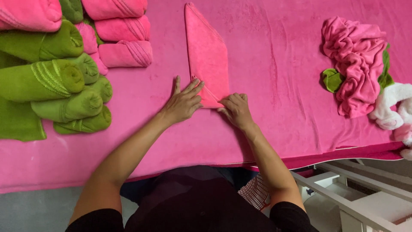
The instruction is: The person folds a pink towel into a triangular shape and then rolls it tightly into a compact bundle. They repeat this process with a second pink towel, folding and rolling it in the same manner.
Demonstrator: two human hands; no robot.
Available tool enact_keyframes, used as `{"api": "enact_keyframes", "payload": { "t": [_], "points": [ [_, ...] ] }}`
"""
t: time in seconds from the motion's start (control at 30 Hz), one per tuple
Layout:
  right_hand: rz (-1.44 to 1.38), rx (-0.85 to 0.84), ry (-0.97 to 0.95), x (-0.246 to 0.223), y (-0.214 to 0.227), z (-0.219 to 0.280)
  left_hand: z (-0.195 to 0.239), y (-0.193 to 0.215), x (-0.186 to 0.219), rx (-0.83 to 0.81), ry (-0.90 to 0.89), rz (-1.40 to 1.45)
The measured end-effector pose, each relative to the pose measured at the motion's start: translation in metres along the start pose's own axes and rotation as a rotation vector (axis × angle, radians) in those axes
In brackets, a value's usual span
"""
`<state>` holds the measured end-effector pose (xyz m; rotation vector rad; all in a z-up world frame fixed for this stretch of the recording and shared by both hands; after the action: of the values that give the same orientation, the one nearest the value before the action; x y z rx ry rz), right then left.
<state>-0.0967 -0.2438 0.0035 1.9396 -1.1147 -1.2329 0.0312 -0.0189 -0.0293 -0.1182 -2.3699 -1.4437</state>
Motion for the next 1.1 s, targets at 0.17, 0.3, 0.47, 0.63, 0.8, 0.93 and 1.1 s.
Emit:
{"api": "enact_keyframes", "payload": {
  "t": [0.17, 0.3, 0.47, 0.63, 0.8, 0.93, 1.1],
  "points": [
    [-0.080, -0.042, -0.100, 0.010, -0.001, -0.011, 0.002, -0.003, -0.004, 0.025, 0.034, 0.021],
    [-0.207, -0.027, -0.267, 0.002, 0.004, -0.018, -0.001, 0.000, 0.001, 0.017, 0.040, 0.020],
    [0.002, 0.156, -0.161, -0.003, -0.002, -0.018, 0.003, -0.013, -0.005, 0.001, 0.033, -0.056],
    [0.126, 0.258, 0.090, -0.048, -0.030, 0.001, 0.001, -0.018, -0.005, 0.010, 0.080, -0.054],
    [0.211, 0.262, 0.069, -0.060, -0.043, -0.012, -0.003, -0.007, -0.005, -0.027, 0.103, 0.025],
    [0.229, 0.184, 0.047, -0.028, -0.048, -0.009, -0.004, -0.012, -0.009, -0.008, 0.095, 0.020],
    [0.108, 0.061, 0.045, -0.018, -0.039, -0.030, -0.004, -0.020, -0.015, 0.078, 0.121, 0.085]
  ]
}}
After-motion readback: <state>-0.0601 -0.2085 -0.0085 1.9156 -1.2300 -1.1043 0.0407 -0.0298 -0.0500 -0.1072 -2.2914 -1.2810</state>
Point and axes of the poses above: each hand's wrist, its own z-axis away from the middle knuckle, its own y-axis out of the back of the hand, x = y × z, the point moved 2 cm from there along -z, towards the middle knuckle, and after that the axes turned 8 degrees about -y, right-handed, at the moved point
